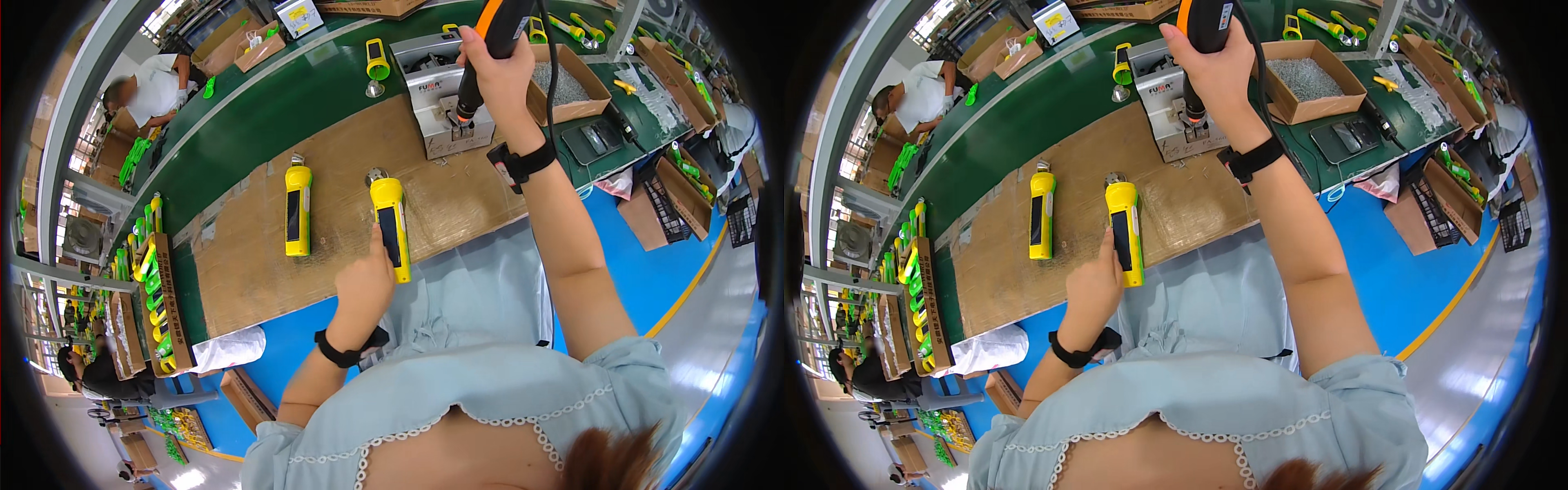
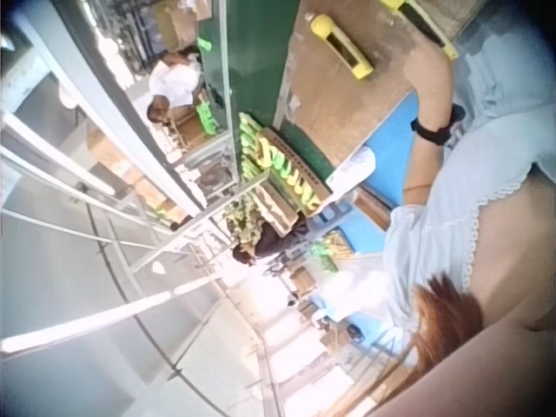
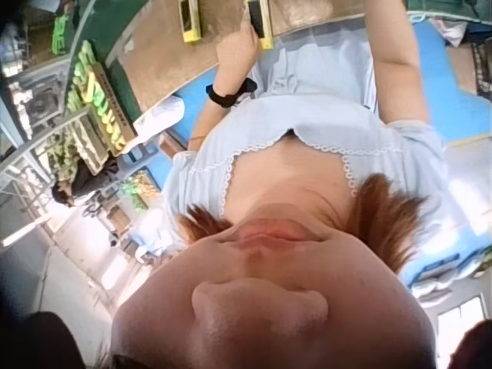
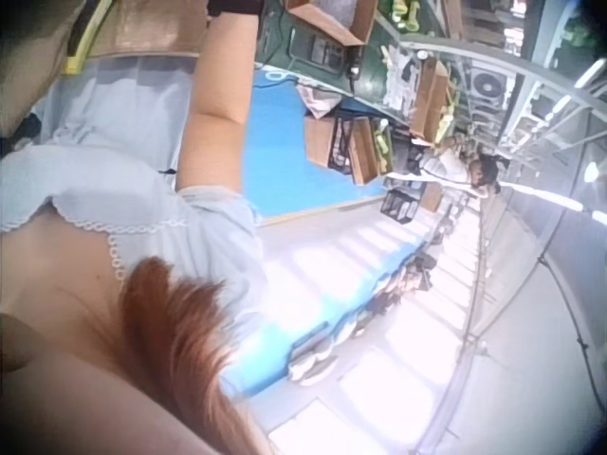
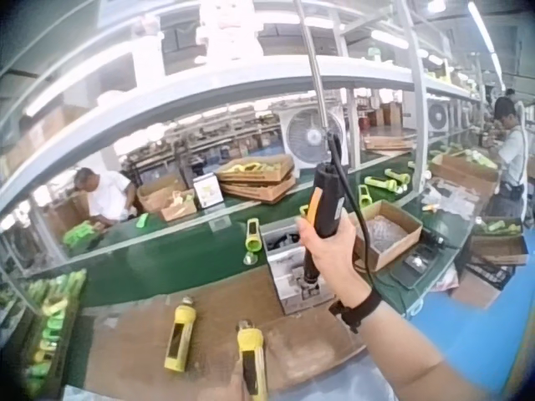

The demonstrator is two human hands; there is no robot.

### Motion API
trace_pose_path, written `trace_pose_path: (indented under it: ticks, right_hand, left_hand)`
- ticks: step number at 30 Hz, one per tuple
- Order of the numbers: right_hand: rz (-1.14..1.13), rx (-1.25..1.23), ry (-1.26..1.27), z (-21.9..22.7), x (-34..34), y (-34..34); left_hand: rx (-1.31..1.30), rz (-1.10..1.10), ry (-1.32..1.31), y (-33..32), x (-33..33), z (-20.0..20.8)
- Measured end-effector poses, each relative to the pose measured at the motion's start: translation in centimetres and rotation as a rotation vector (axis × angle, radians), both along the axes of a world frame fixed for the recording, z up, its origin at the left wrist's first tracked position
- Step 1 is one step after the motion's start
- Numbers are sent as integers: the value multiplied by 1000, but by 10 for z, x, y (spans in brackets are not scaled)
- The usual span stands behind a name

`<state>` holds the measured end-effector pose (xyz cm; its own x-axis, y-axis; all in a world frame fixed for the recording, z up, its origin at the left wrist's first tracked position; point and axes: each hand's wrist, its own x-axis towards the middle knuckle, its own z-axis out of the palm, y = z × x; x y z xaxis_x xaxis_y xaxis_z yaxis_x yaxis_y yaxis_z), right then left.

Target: Assembling components of yellow flashlights using an electric screwdriver at a factory workstation.

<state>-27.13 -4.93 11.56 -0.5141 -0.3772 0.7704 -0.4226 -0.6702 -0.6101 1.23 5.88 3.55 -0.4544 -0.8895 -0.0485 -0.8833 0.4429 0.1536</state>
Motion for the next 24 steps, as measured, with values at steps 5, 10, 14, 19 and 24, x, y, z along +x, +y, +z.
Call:
trace_pose_path:
  ticks: [5, 10, 14, 19, 24]
  right_hand:
    - [259, 171, -40, 19, 5, 4]
    - [462, 291, -159, 10, 11, 27]
    - [539, 184, -106, -1, 32, 65]
    - [582, 179, -129, -4, 52, 95]
    - [584, 187, -178, -18, 65, 99]
  left_hand:
    - [-330, -636, 14, -27, 11, 24]
    - [-136, -874, 175, -30, -6, 7]
    - [-124, -546, 311, -18, -23, -25]
    - [-343, -285, 296, -27, -47, -38]
    - [-345, -231, 315, -28, -50, -37]
